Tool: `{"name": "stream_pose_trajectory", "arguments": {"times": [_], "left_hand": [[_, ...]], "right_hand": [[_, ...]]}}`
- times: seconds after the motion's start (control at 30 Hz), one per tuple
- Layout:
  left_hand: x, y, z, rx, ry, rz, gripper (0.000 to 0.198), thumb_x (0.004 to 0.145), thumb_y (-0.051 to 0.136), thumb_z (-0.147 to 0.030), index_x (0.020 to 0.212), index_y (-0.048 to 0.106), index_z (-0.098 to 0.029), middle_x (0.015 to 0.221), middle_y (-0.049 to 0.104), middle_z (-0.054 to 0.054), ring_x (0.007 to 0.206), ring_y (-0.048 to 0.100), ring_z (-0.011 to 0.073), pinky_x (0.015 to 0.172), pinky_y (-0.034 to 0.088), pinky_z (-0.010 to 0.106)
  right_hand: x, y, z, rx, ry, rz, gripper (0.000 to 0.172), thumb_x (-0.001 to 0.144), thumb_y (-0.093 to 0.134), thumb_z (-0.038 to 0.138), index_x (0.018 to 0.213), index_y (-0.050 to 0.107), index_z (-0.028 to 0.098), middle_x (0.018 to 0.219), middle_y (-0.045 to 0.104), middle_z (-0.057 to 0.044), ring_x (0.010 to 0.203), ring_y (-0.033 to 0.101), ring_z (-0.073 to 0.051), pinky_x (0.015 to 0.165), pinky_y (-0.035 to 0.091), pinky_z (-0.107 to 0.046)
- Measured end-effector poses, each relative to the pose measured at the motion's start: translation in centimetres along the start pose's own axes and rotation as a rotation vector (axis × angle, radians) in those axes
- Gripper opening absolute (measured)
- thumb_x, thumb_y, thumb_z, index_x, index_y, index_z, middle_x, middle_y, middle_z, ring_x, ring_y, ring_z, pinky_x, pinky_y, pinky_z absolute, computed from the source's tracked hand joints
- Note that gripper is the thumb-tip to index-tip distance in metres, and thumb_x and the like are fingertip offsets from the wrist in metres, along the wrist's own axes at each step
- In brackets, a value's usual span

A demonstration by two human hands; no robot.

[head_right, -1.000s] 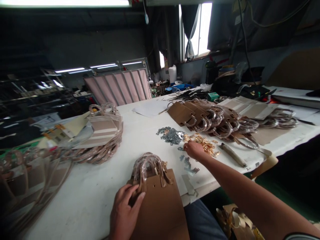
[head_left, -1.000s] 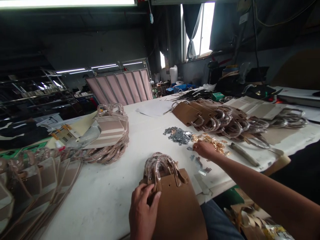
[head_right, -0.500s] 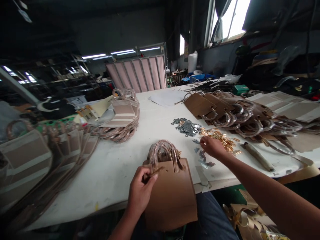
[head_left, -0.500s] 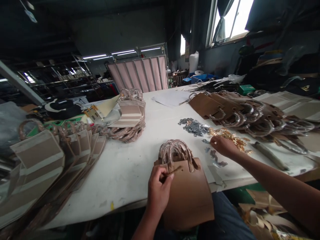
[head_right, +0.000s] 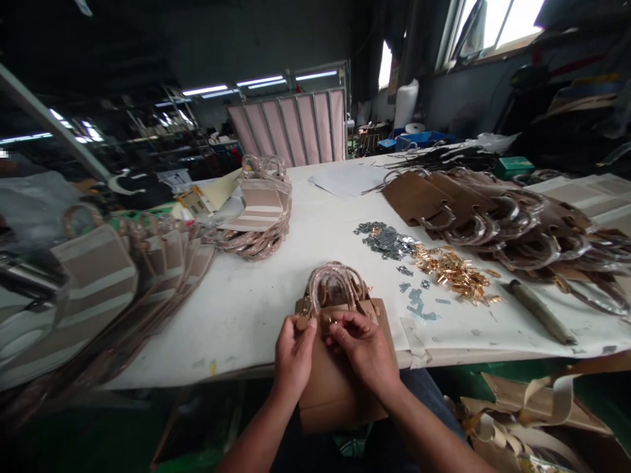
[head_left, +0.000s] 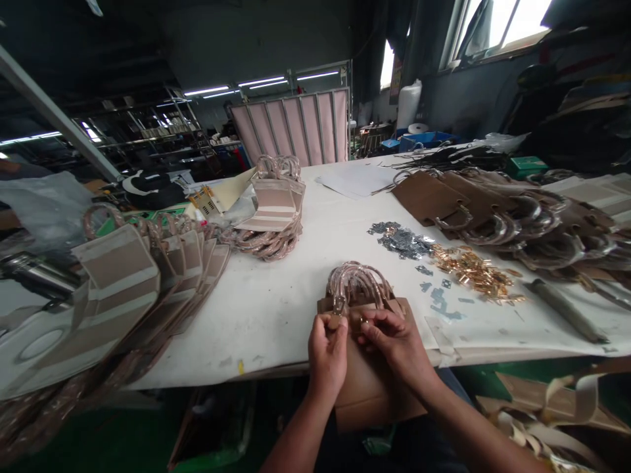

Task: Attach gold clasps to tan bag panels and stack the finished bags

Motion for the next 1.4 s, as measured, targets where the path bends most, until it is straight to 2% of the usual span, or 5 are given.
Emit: {"name": "stream_pose_trajectory", "arguments": {"times": [0.23, 0.53, 0.9, 1.23, 1.4], "left_hand": [[-0.6, -1.1, 0.9, -0.201, -0.283, -0.174, 0.055, 0.090, 0.063, -0.052, 0.135, 0.057, -0.021, 0.114, 0.072, 0.008, 0.104, 0.069, 0.0240, 0.091, 0.054, 0.035], [-1.7, -0.5, -0.1, -0.589, -0.475, -0.091, 0.045, 0.082, 0.074, -0.052, 0.103, 0.077, -0.012, 0.086, 0.077, 0.008, 0.081, 0.073, 0.0256, 0.074, 0.057, 0.034], [-3.6, -0.5, -2.1, -0.537, -0.293, -0.170, 0.035, 0.089, 0.073, -0.045, 0.111, 0.075, -0.018, 0.111, 0.078, 0.008, 0.106, 0.072, 0.0249, 0.093, 0.055, 0.032], [-4.1, -0.5, -2.3, -0.477, -0.227, -0.139, 0.040, 0.089, 0.071, -0.048, 0.112, 0.075, -0.016, 0.112, 0.078, 0.010, 0.107, 0.071, 0.0270, 0.096, 0.054, 0.037], [-4.2, -0.3, -2.2, -0.545, -0.308, -0.184, 0.041, 0.086, 0.074, -0.048, 0.113, 0.074, -0.017, 0.113, 0.078, 0.010, 0.112, 0.070, 0.0280, 0.099, 0.053, 0.038]], "right_hand": [[0.3, -1.8, 0.0, -0.407, -0.150, 0.142, 0.028, 0.090, 0.078, 0.046, 0.110, 0.079, 0.027, 0.105, 0.074, -0.006, 0.095, 0.070, -0.027, 0.086, 0.058, -0.041], [1.1, -0.8, 2.3, -0.787, -0.409, 0.060, 0.024, 0.101, 0.062, 0.045, 0.101, 0.076, 0.025, 0.096, 0.075, -0.008, 0.086, 0.071, -0.026, 0.083, 0.057, -0.038], [-1.8, 1.1, 2.2, -0.569, -0.128, -0.065, 0.034, 0.094, 0.071, 0.054, 0.089, 0.077, 0.022, 0.068, 0.074, -0.002, 0.061, 0.070, -0.020, 0.058, 0.053, -0.027], [-3.5, 0.8, 2.8, -0.426, -0.210, -0.076, 0.027, 0.097, 0.071, 0.048, 0.097, 0.074, 0.021, 0.076, 0.073, -0.002, 0.061, 0.071, -0.018, 0.057, 0.057, -0.025], [-4.0, 0.2, 3.6, -0.580, -0.380, -0.060, 0.018, 0.095, 0.073, 0.040, 0.097, 0.078, 0.023, 0.084, 0.078, -0.003, 0.071, 0.075, -0.020, 0.069, 0.060, -0.028]]}}
Point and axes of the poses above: each hand's wrist, its own x-axis towards the middle knuckle, its own y-axis out of the palm, z = x × y, the point moved 1 cm from there along x, towards the middle knuckle
